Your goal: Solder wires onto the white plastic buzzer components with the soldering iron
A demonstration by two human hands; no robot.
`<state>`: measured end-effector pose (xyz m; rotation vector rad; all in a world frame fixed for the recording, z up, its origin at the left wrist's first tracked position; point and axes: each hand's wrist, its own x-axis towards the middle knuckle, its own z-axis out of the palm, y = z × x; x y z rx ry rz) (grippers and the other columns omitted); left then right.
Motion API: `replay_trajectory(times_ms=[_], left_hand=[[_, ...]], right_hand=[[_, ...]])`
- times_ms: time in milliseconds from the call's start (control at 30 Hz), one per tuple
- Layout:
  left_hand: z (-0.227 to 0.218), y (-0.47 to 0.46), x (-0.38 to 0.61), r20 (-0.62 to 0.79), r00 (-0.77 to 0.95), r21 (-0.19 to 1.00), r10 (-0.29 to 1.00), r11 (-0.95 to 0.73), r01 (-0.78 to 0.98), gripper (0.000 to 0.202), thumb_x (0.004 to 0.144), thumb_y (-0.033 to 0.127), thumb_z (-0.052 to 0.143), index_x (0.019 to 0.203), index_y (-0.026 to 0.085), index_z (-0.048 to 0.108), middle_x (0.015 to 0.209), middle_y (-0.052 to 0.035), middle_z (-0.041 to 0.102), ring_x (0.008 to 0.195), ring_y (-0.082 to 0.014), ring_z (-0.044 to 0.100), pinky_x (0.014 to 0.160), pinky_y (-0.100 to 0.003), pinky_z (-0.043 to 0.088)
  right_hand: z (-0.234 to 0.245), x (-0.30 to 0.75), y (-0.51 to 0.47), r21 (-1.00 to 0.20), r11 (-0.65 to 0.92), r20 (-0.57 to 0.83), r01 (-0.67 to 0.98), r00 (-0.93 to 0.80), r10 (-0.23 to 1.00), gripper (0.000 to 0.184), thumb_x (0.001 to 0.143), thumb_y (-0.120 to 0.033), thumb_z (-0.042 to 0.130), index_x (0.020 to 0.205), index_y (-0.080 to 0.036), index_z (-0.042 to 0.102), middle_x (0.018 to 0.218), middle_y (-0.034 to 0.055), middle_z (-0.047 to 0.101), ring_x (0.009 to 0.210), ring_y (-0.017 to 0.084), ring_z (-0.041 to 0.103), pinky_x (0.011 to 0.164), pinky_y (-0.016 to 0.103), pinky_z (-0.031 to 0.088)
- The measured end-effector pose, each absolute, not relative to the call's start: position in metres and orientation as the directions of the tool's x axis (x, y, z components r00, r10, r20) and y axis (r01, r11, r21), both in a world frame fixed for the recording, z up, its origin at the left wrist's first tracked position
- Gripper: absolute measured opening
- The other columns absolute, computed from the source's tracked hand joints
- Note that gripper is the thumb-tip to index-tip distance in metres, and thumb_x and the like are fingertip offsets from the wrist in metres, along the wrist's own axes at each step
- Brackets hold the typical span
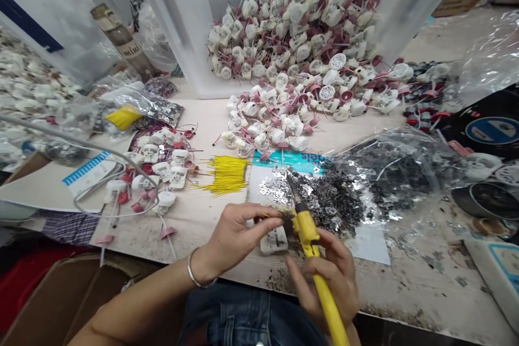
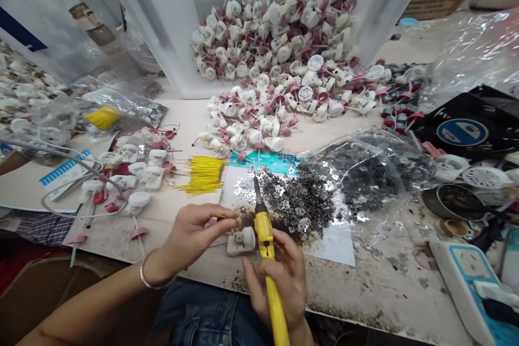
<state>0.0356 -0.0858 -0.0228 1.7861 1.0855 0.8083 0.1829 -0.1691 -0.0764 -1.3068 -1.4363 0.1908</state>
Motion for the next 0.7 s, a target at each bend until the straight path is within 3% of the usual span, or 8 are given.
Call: replay_trajectory(times_ms=[67,133,200,267,367,533,600,700], left_hand=[[-0.021,-0.082,0.019,0.22,0.413,0.794,0.884,-0.408,0.451,0.019,0.091,0.024,0.054,0.096,0.016,0.07,0.083,-0.0071,0.072,0.073,-0.0141,0.066,0.067,-0.025,0.054],[-0.021,-0.08,0.001,0.337,0.508,0.595,0.793,-0.598,0.538,0.021,0.093,0.019,0.049,0.103,0.016,0.067,0.085,-0.008,0.07,0.077,-0.015,0.064,0.069,-0.027,0.053],[-0.023,-0.082,-0.016,0.353,0.641,0.407,0.682,-0.729,0.551,0.023,0.092,0.013,0.049,0.108,0.016,0.064,0.085,-0.0077,0.069,0.075,-0.0155,0.061,0.067,-0.028,0.051],[-0.028,-0.089,-0.024,0.298,0.752,0.338,0.588,-0.801,0.493,0.025,0.091,0.009,0.049,0.112,0.016,0.062,0.079,-0.0058,0.069,0.069,-0.0146,0.058,0.064,-0.028,0.049],[-0.038,-0.103,-0.017,0.271,0.788,0.49,0.552,-0.784,0.381,0.02,0.092,0.014,0.05,0.106,0.014,0.064,0.074,-0.0051,0.068,0.066,-0.0132,0.059,0.062,-0.025,0.049],[-0.05,-0.117,0.011,0.132,0.522,0.881,0.842,-0.342,0.327,0.019,0.089,0.026,0.058,0.083,0.013,0.071,0.08,-0.009,0.07,0.074,-0.0136,0.065,0.068,-0.022,0.053],[-0.054,-0.117,0.016,0.059,0.456,0.911,0.888,-0.234,0.339,0.018,0.087,0.027,0.062,0.08,0.014,0.072,0.074,-0.0064,0.071,0.067,-0.0129,0.065,0.064,-0.022,0.053],[-0.058,-0.115,0.015,0.071,0.492,0.865,0.868,-0.299,0.403,0.02,0.089,0.027,0.058,0.083,0.015,0.073,0.074,-0.0063,0.071,0.068,-0.0135,0.064,0.065,-0.023,0.051]], right_hand=[[-0.08,0.182,-0.168,-0.648,0.388,0.613,0.655,0.146,0.777,0.012,0.075,-0.01,0.066,0.076,-0.017,0.056,0.12,0.0081,0.051,0.102,0.018,0.063,0.074,0.025,0.059],[-0.083,0.182,-0.166,-0.614,0.381,0.612,0.692,0.113,0.782,0.01,0.077,-0.008,0.064,0.079,-0.016,0.058,0.12,0.0081,0.05,0.099,0.015,0.063,0.071,0.021,0.058],[-0.086,0.181,-0.163,-0.643,0.341,0.599,0.686,0.173,0.782,0.013,0.077,-0.007,0.064,0.076,-0.017,0.057,0.12,0.0074,0.05,0.101,0.015,0.062,0.072,0.021,0.058],[-0.086,0.181,-0.16,-0.696,0.282,0.575,0.661,0.278,0.769,0.015,0.075,-0.009,0.067,0.074,-0.018,0.055,0.118,0.0071,0.05,0.102,0.015,0.061,0.075,0.024,0.058],[-0.088,0.18,-0.156,-0.734,0.235,0.561,0.637,0.375,0.738,0.017,0.074,-0.011,0.069,0.073,-0.018,0.054,0.116,0.0068,0.051,0.1,0.015,0.061,0.076,0.026,0.058],[-0.093,0.18,-0.154,-0.673,0.324,0.61,0.665,0.252,0.751,0.016,0.075,-0.007,0.066,0.077,-0.018,0.055,0.118,0.0074,0.049,0.107,0.017,0.059,0.079,0.028,0.057],[-0.092,0.18,-0.155,-0.658,0.36,0.616,0.662,0.197,0.763,0.015,0.074,-0.01,0.067,0.079,-0.018,0.055,0.12,0.0088,0.048,0.112,0.02,0.056,0.082,0.031,0.057],[-0.086,0.175,-0.156,-0.736,0.351,0.567,0.579,0.244,0.786,0.021,0.073,-0.017,0.072,0.078,-0.018,0.052,0.117,0.0095,0.049,0.112,0.02,0.056,0.082,0.031,0.058]])
